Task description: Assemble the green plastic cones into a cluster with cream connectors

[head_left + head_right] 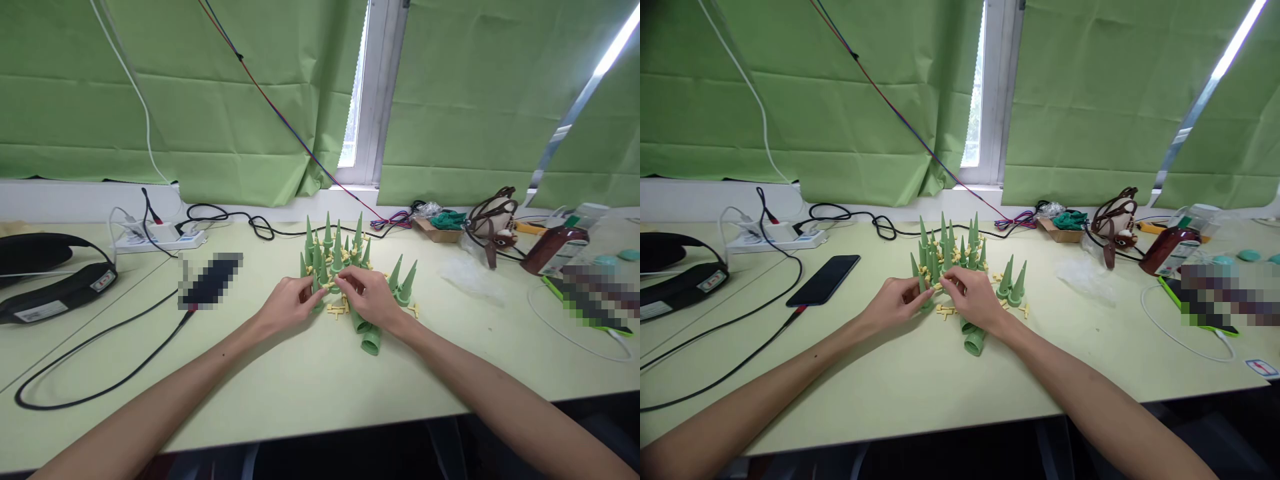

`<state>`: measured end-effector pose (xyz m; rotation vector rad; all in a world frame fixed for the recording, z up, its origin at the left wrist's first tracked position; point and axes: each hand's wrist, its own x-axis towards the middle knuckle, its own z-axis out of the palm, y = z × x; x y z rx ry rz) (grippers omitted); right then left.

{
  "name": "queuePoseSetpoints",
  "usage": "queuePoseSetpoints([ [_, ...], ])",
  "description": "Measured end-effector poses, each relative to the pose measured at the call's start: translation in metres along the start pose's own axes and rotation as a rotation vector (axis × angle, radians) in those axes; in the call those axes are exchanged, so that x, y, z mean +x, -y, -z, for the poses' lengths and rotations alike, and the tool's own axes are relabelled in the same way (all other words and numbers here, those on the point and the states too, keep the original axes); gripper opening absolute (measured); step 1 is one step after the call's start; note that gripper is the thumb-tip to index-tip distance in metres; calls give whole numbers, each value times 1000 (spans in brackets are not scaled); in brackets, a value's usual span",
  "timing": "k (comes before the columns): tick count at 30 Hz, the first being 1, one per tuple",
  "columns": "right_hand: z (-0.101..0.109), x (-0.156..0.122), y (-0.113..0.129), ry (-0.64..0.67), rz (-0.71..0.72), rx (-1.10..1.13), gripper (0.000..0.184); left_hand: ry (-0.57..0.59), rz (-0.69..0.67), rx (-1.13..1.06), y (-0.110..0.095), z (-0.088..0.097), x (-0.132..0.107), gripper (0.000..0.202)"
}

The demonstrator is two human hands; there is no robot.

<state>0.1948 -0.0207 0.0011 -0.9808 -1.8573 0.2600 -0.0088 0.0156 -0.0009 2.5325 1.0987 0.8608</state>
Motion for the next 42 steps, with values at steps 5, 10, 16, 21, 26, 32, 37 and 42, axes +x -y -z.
queuePoseSetpoints([
  [5,-1,0,-1,64,10,-1,20,-115,36,-82,-2,0,0,43],
  [10,-2,0,-2,80,43,17,21,-177,44,-192,-5,1,-1,39],
  [16,-3,-3,-2,97,63,11,26,-170,28,-252,-10,0,-3,33],
  [21,-4,-3,-1,105,65,29,23,-176,24,-268,-11,0,-3,32],
  [26,-4,-3,-1,104,56,38,24,-168,9,-291,-12,0,-4,31],
  [32,-4,-3,1,92,55,44,24,-195,-34,-319,-15,-1,-5,29],
  [37,-4,-3,1,93,37,57,25,-203,-43,-318,-14,-2,-5,27],
  [42,-4,-3,2,107,34,88,23,-205,-31,-305,-13,-2,-5,27],
])
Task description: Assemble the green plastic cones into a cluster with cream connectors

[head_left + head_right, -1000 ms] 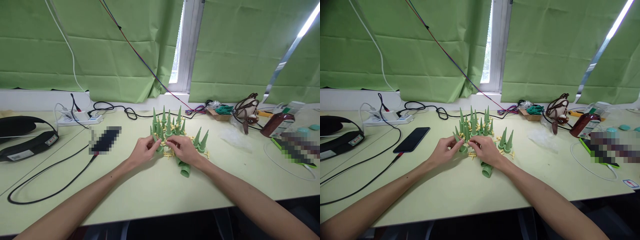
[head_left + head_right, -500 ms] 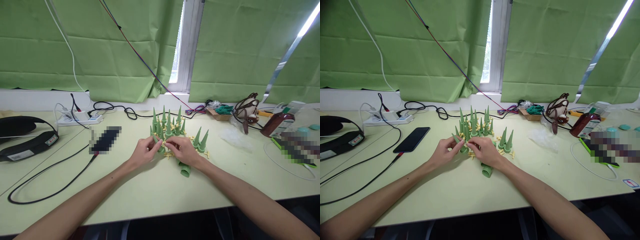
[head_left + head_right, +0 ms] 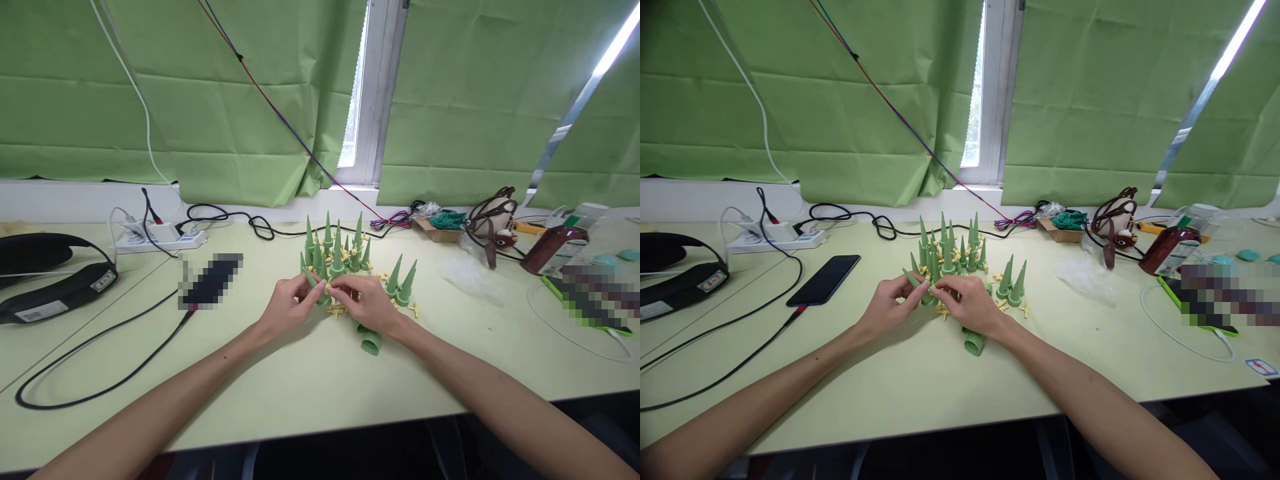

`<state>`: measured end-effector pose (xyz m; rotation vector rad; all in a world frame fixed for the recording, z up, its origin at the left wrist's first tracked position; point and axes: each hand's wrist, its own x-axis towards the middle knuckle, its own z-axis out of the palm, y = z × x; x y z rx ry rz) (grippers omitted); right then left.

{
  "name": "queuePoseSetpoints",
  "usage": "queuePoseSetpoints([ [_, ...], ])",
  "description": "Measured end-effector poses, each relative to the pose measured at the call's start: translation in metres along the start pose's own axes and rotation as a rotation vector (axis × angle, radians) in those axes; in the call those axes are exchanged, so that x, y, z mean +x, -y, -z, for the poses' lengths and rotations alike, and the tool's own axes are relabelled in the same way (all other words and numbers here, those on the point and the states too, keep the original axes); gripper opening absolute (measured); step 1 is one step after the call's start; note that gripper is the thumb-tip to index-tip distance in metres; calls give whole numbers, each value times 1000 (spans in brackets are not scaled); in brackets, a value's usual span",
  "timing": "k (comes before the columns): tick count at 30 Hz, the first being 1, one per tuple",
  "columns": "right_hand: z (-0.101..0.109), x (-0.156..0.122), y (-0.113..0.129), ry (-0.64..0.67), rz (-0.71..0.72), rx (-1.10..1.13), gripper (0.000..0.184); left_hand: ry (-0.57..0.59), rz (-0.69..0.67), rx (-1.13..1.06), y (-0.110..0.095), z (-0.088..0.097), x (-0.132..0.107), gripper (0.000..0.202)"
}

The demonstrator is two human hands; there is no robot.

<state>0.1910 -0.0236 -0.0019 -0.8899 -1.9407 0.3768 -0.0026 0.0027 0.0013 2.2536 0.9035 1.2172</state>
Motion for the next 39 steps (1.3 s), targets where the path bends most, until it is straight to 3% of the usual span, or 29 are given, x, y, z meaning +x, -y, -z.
queuePoseSetpoints([
  [18,0,0,1,-20,-36,10,23,-76,-212,128,3,-3,-4,21],
  [29,-1,1,-1,-17,-187,112,25,-19,-430,222,2,-1,-4,13],
  [39,1,4,2,13,-334,244,25,-8,-531,345,5,0,-6,14],
])
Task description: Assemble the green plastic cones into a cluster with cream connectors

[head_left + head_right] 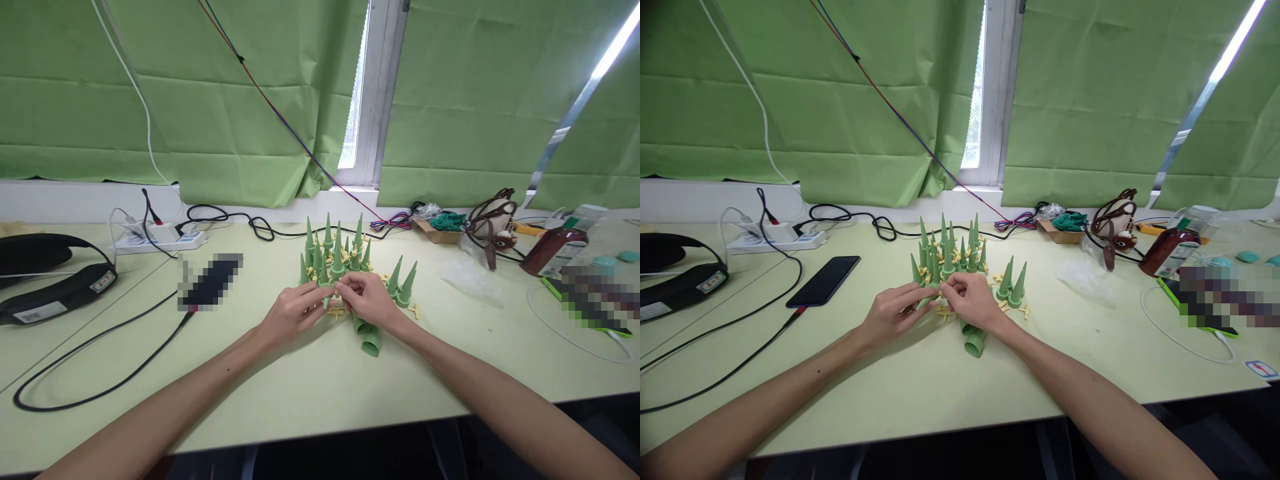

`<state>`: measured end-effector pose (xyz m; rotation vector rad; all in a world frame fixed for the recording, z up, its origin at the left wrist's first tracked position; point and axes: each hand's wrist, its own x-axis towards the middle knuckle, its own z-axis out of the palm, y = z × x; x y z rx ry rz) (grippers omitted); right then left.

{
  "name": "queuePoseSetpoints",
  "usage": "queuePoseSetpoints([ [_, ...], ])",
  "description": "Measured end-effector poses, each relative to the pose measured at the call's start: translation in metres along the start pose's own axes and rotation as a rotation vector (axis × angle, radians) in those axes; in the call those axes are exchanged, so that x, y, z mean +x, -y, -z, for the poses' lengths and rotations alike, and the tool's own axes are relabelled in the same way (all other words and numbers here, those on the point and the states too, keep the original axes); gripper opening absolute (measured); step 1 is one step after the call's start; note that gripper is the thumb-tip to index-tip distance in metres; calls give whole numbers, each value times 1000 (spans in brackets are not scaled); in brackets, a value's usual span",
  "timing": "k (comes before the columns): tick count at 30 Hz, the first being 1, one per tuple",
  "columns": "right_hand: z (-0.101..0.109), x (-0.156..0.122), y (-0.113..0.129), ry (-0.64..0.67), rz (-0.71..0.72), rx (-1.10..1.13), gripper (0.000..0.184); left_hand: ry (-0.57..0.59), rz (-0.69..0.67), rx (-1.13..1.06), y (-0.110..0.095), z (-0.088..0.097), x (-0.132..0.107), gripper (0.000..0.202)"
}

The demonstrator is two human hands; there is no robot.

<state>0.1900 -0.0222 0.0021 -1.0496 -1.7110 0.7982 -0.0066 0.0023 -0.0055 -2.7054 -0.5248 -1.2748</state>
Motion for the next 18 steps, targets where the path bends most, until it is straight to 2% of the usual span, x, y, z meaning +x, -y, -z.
queuePoseSetpoints([
  [4,1,-1,0,-51,-6,34,26,12,78,-72,-3,-1,1,22],
  [8,2,-2,3,-123,1,81,29,46,268,-189,-7,-1,1,36],
  [13,2,-2,4,-167,50,120,31,12,514,-337,-10,1,6,13],
  [15,1,-3,4,-179,77,117,30,33,567,-359,-10,3,9,29],
  [18,0,-4,4,-174,108,106,28,125,643,-434,-9,4,10,50],
])
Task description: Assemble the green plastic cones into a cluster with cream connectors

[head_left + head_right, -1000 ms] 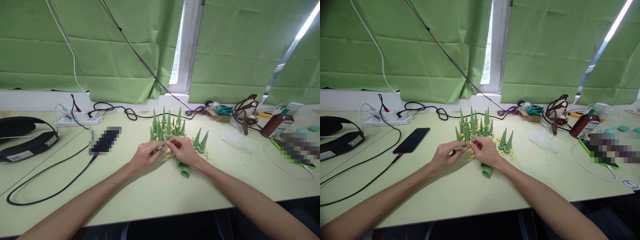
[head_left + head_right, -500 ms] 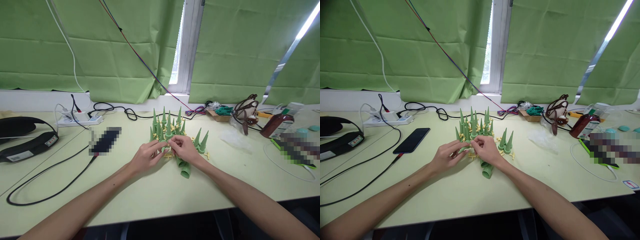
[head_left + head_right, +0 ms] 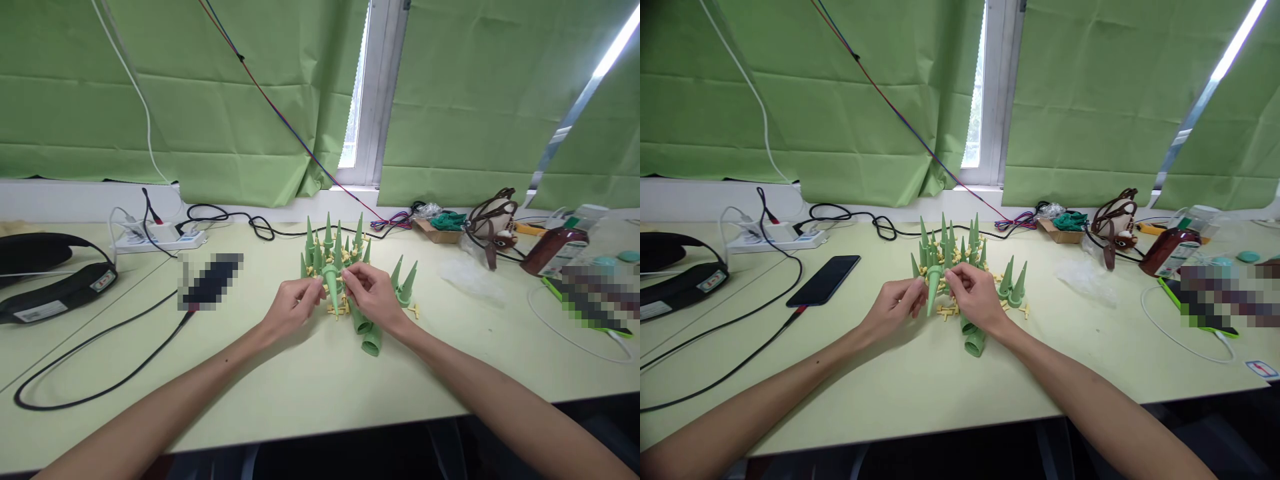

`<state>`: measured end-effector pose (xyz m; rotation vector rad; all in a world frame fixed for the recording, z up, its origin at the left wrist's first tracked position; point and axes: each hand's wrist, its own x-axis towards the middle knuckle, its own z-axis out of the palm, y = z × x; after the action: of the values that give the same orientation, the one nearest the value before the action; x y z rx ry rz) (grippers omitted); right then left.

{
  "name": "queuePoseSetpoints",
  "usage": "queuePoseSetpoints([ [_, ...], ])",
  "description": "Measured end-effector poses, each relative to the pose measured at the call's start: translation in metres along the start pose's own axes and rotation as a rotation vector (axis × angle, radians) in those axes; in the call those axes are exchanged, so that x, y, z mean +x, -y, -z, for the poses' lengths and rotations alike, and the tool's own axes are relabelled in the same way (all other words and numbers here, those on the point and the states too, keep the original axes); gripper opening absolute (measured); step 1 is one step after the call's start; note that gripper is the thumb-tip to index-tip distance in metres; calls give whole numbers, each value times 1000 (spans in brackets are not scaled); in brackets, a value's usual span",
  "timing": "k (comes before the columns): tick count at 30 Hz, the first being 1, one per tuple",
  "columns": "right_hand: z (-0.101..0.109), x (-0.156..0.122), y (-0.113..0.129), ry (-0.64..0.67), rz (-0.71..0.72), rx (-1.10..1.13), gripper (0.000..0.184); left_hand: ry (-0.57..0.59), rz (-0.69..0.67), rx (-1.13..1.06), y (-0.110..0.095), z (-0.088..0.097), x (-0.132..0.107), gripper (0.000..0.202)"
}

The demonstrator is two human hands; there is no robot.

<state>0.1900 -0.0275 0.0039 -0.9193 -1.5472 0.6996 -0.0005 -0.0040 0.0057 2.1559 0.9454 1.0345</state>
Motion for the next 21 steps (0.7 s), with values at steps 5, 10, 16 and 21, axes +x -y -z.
queuePoseSetpoints([
  [5,-1,-3,1,51,39,-22,26,90,69,-71,3,0,0,53],
  [10,-2,-3,1,63,27,-46,29,69,27,-56,-1,0,1,47],
  [16,-1,-3,3,59,65,-89,29,20,-106,43,1,0,1,31],
  [21,-1,-3,3,68,64,-96,29,-78,-322,177,3,-1,0,23],
])
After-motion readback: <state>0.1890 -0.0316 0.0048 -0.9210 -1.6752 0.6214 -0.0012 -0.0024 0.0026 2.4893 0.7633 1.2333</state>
